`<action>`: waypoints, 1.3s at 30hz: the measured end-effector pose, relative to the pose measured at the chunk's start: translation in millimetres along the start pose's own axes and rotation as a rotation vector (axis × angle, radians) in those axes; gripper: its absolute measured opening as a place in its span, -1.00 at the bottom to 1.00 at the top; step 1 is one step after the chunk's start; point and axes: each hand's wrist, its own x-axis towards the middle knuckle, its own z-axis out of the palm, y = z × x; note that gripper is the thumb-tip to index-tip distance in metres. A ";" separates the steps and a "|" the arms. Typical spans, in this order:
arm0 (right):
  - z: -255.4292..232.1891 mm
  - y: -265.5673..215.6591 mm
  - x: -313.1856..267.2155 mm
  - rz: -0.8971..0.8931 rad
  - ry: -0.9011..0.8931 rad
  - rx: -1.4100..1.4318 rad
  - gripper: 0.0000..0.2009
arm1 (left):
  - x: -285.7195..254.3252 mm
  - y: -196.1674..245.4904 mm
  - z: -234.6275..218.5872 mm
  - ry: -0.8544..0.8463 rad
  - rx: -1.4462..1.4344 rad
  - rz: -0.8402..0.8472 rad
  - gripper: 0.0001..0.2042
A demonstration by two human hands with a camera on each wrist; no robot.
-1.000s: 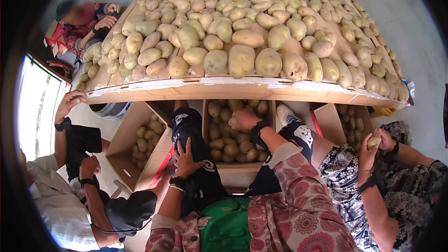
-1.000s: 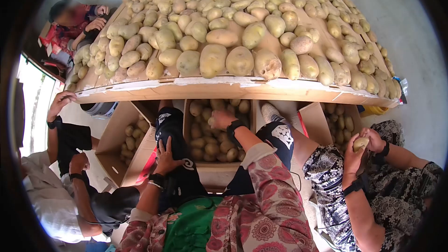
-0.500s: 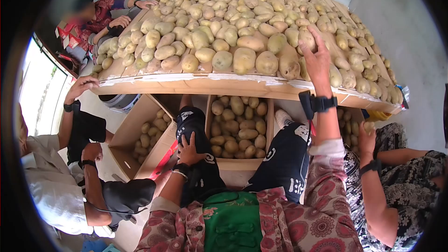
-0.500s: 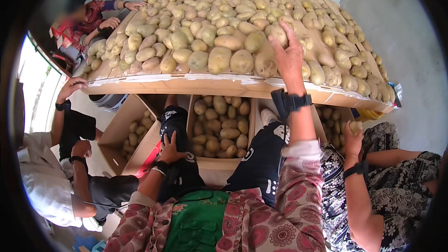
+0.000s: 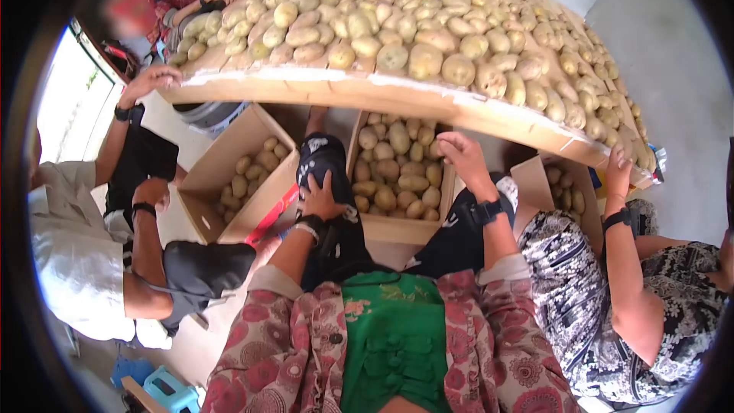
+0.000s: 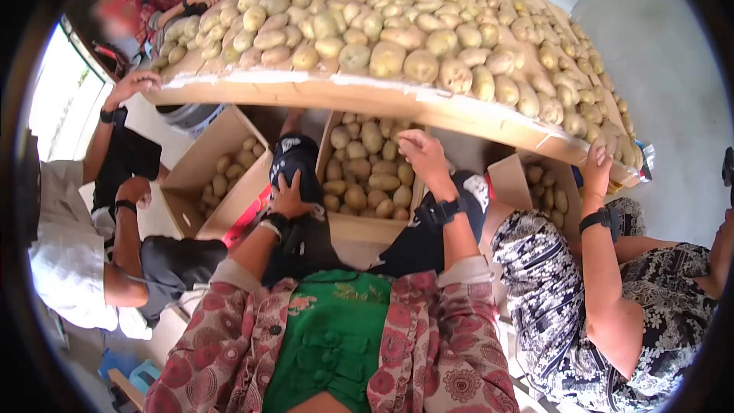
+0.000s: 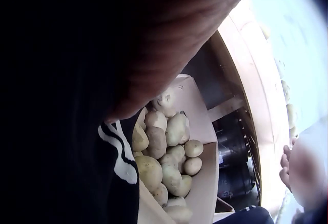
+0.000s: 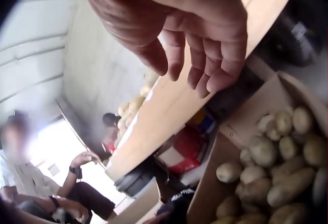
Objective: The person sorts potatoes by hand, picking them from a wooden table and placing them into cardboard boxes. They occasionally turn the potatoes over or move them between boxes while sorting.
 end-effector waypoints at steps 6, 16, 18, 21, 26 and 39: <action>20.9 11.6 1.8 0.106 -0.142 -0.176 -0.73 | -12.3 1.1 11.5 0.362 -0.008 0.199 -0.11; 34.8 9.9 10.0 0.360 -0.519 -0.289 -0.62 | -3.9 42.5 47.1 -0.106 -0.409 0.640 -0.34; 38.7 23.3 9.7 0.488 -0.515 -0.299 -0.59 | -1.7 37.5 57.2 0.114 -0.282 0.425 -0.33; 45.7 40.8 15.9 0.530 -0.507 -0.301 -0.58 | -0.2 38.7 58.4 0.277 -0.492 0.216 -0.25; 68.9 49.7 47.2 0.505 -0.710 -0.193 -0.62 | 3.9 34.8 39.2 0.080 -0.558 0.210 -0.33; 128.3 176.7 25.6 0.028 -0.715 -0.741 -0.49 | 51.5 22.9 95.4 0.050 -0.482 0.007 -0.47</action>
